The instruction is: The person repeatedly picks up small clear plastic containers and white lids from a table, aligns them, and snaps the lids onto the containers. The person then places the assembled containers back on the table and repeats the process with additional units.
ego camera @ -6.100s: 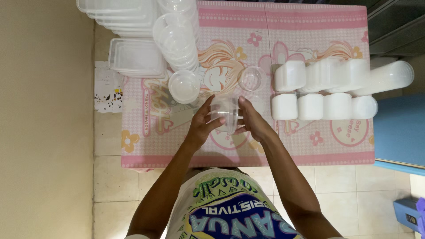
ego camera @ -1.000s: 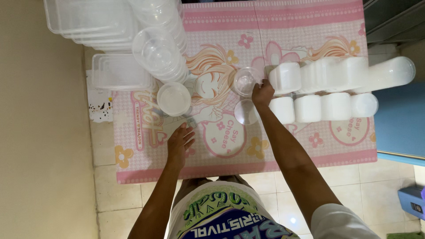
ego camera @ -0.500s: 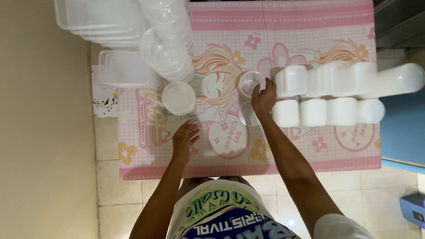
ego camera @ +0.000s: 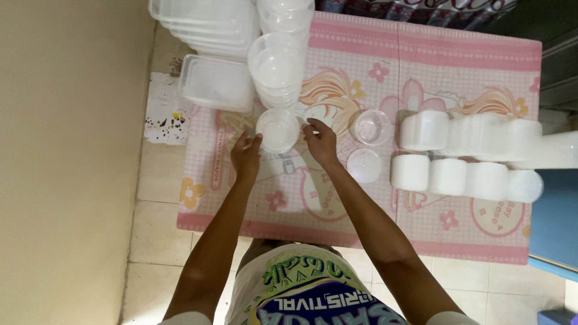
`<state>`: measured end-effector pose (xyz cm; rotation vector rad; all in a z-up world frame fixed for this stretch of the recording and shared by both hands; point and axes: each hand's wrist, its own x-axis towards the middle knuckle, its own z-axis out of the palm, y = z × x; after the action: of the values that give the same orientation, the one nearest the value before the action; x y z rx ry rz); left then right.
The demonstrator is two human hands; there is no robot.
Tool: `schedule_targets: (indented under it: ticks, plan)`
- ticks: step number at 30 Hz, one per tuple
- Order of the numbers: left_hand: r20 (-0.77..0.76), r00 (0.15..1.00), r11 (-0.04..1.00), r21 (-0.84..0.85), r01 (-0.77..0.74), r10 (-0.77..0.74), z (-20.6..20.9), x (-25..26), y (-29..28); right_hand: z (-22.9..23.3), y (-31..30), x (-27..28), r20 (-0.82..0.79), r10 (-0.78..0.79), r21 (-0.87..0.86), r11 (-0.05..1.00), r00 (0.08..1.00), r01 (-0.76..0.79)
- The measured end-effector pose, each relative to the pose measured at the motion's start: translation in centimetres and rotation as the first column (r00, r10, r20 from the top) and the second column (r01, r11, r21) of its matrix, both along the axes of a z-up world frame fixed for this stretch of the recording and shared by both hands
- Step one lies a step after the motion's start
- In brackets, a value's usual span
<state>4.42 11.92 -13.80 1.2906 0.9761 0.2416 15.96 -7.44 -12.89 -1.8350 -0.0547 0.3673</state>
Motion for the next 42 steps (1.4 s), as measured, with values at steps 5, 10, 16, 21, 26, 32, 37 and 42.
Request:
schedule_targets:
  ticks: [5, 10, 16, 21, 26, 32, 37, 42]
  plan:
    - [-0.023, 0.998, 0.992, 0.107, 0.068, -0.066, -0.2, 1.2, 0.4, 0.6, 2.5, -0.5, 0.027, 0.008, -0.095, 0.995, 1.0, -0.005]
    - [-0.024, 0.991, 0.961, 0.243, 0.132, -0.13, 0.3, 1.0, 0.2, 2.2, 3.2, -1.1, 0.075, -0.023, -0.154, 0.987, 0.997, 0.034]
    - [0.218, 0.967, 0.934, 0.354, 0.048, -0.132, 4.1, -1.3, -2.2, 5.2, 1.3, -3.3, -0.165, -0.112, 0.09, 0.988, 0.98, 0.128]
    - [0.278, 0.941, 0.96, 0.252, 0.123, -0.193, 8.8, -4.4, -5.0, 8.5, -2.6, -6.5, -0.465, -0.054, 0.308, 0.926, 0.883, 0.219]
    - [0.459, 0.813, 0.918, 0.019, 0.395, -0.359, 10.8, -5.3, -7.0, 10.5, -5.3, -9.6, -0.537, 0.124, 0.494, 0.848, 0.834, 0.192]
    - [0.632, 0.683, 0.851, -0.072, 0.521, -0.365, 10.9, -5.5, -9.2, 10.2, -7.0, -10.5, -0.55, 0.142, 0.514, 0.834, 0.823, 0.2]
    - [0.581, 0.725, 0.856, -0.089, 0.509, -0.371, 11.6, -5.4, -10.1, 10.1, -8.1, -10.6, -0.476, 0.117, 0.449, 0.885, 0.872, 0.126]
    - [0.582, 0.741, 0.863, -0.126, 0.489, -0.335, 12.1, -5.5, -10.8, 11.8, -8.4, -10.2, -0.225, 0.047, 0.306, 0.952, 0.973, 0.025]
